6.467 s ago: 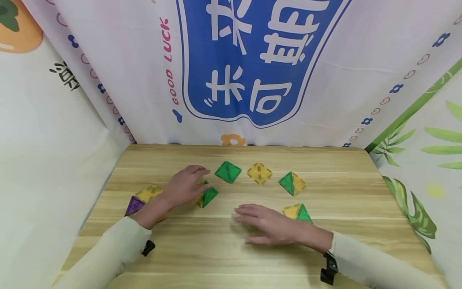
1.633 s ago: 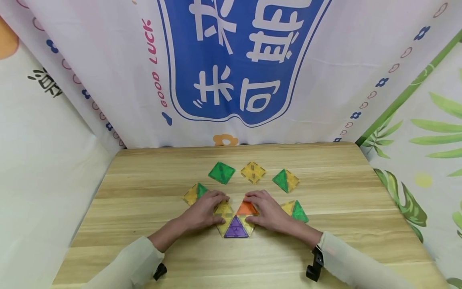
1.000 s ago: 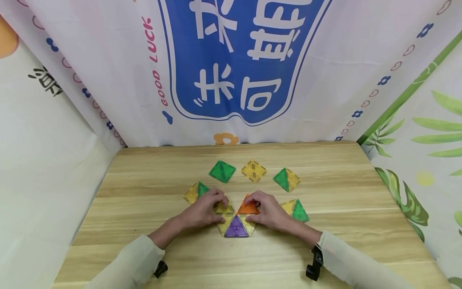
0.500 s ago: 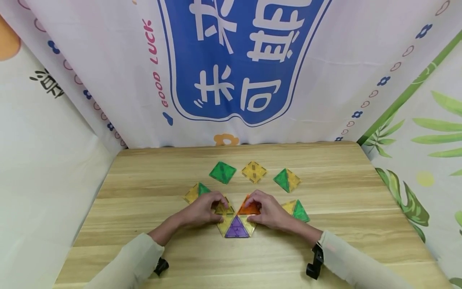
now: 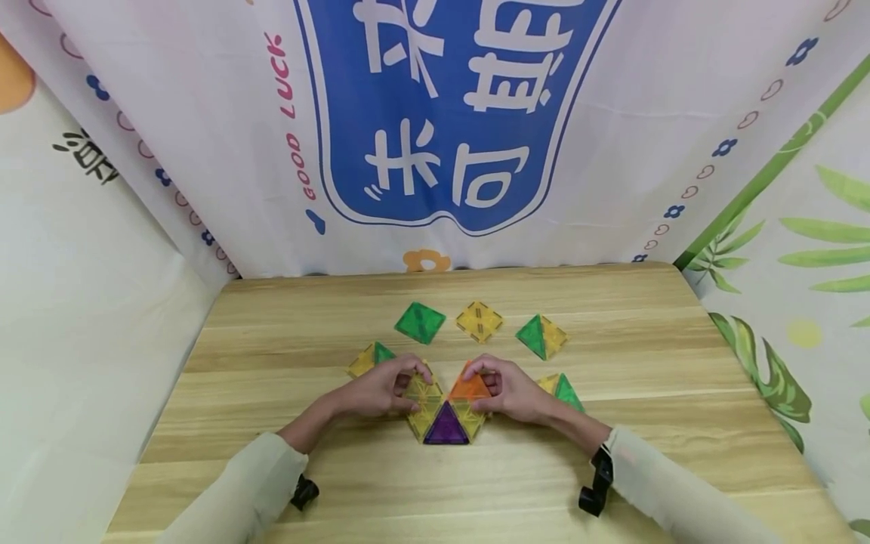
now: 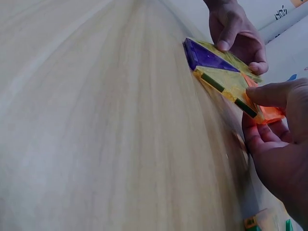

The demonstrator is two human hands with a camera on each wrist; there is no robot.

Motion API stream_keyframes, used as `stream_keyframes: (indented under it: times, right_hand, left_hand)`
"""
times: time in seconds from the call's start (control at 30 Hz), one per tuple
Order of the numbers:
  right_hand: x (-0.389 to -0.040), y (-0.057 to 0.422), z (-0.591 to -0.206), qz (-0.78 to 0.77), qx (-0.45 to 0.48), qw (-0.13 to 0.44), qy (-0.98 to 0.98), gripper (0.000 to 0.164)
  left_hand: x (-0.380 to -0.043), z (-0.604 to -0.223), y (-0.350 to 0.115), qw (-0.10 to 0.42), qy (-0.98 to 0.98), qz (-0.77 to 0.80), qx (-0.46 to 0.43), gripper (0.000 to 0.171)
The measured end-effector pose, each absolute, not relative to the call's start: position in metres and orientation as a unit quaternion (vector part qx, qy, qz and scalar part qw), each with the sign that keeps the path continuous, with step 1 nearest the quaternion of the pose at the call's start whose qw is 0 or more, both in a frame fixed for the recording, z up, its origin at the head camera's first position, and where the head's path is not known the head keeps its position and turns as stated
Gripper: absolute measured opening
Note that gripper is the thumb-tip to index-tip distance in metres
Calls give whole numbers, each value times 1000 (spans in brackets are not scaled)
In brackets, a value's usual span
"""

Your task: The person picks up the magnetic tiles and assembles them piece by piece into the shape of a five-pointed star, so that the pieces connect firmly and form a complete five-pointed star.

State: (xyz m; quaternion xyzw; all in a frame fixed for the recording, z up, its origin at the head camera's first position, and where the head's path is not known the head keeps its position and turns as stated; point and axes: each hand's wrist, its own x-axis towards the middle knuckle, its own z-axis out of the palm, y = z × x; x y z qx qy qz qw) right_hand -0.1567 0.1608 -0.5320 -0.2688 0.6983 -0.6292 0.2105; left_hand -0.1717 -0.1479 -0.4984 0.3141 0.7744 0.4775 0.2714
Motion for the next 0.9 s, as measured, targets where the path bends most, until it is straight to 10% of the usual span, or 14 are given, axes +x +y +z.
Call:
stream_keyframes:
  times: [0.9]
  right_hand:
    - [-167,151,-528,-595,-337,245,687,39]
  left_hand:
    - [-187,-490,-128,336,767,436,329,40]
